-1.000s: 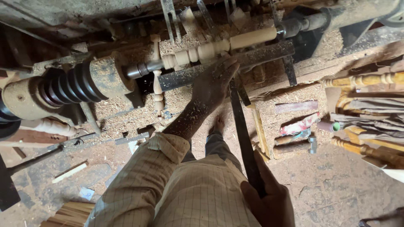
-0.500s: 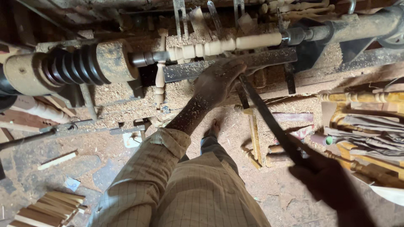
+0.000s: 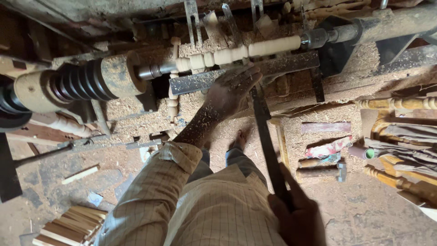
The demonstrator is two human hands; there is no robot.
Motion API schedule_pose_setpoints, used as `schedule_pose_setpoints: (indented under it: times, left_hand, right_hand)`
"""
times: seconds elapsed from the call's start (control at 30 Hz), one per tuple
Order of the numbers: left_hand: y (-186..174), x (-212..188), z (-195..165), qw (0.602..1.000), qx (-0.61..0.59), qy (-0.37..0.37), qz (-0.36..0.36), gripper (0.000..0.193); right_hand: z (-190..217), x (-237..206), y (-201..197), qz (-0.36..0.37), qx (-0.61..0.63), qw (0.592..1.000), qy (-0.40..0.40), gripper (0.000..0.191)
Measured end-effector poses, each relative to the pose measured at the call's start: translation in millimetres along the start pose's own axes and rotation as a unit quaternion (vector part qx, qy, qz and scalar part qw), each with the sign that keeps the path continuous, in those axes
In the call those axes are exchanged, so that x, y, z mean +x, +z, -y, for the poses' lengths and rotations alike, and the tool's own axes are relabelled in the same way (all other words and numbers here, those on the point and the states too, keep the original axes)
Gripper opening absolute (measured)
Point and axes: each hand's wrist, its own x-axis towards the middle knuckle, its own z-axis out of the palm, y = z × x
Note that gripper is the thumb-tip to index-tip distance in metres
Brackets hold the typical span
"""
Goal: The person turns a wooden spindle blank on a lathe, holding a long chisel against the rotating wood to shape beads and profiles, steadying the tool with the other hand. They later switch to a smaller gouge and continue cutting the spindle while the lathe spins.
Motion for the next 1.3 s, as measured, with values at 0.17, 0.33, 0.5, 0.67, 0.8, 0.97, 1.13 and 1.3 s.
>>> schedule_pose_setpoints:
  times: [0.17, 0.33, 0.5, 0.67, 0.8, 0.97, 1.13, 1.3]
  left_hand:
    - [-13.2, 1.7, 2.3, 0.999, -0.029, 0.024, 0.014, 0.038]
    - [-15.0, 7.9, 0.5, 0.997, -0.076, 0.024, -0.016, 0.030]
    - [-8.0, 11.4, 1.4, 0.997, -0.077, 0.012, -0.012, 0.030]
    - [5.6, 8.5, -9.7, 0.997, 0.008, -0.049, -0.061, 0.031]
    - [15.2, 13.2, -11.0, 0.993, 0.007, -0.085, -0.076, 0.026]
    - [3.6, 4.8, -6.7, 0.985, 0.062, -0.001, -0.159, 0.024]
    - [-18.2, -7.4, -13.7, 0.991, 0.079, -0.048, -0.093, 0.029]
    - [-32.1, -5.2, -20.0, 0.993, 0.034, -0.088, -0.064, 0.036]
  right_hand:
    - [15.6, -13.0, 19.3, 0.010, 0.014, 1.000, 0.017, 0.087]
    - [24.0, -11.6, 5.6, 0.013, 0.036, 0.999, -0.010, 0.086]
    - [11.5, 7.1, -39.3, 0.074, 0.025, 0.992, 0.096, 0.081]
    - [-13.0, 48.4, -95.1, 0.116, -0.043, 0.991, 0.057, 0.075]
    - [-17.9, 103.6, -137.7, 0.136, -0.077, 0.987, -0.032, 0.071]
    - [-14.0, 126.8, -145.4, 0.198, -0.059, 0.973, -0.105, 0.071]
    - [-13.6, 104.4, -115.4, 0.201, -0.066, 0.975, -0.062, 0.075]
    - [-2.7, 114.5, -119.5, 0.204, -0.015, 0.974, -0.095, 0.076]
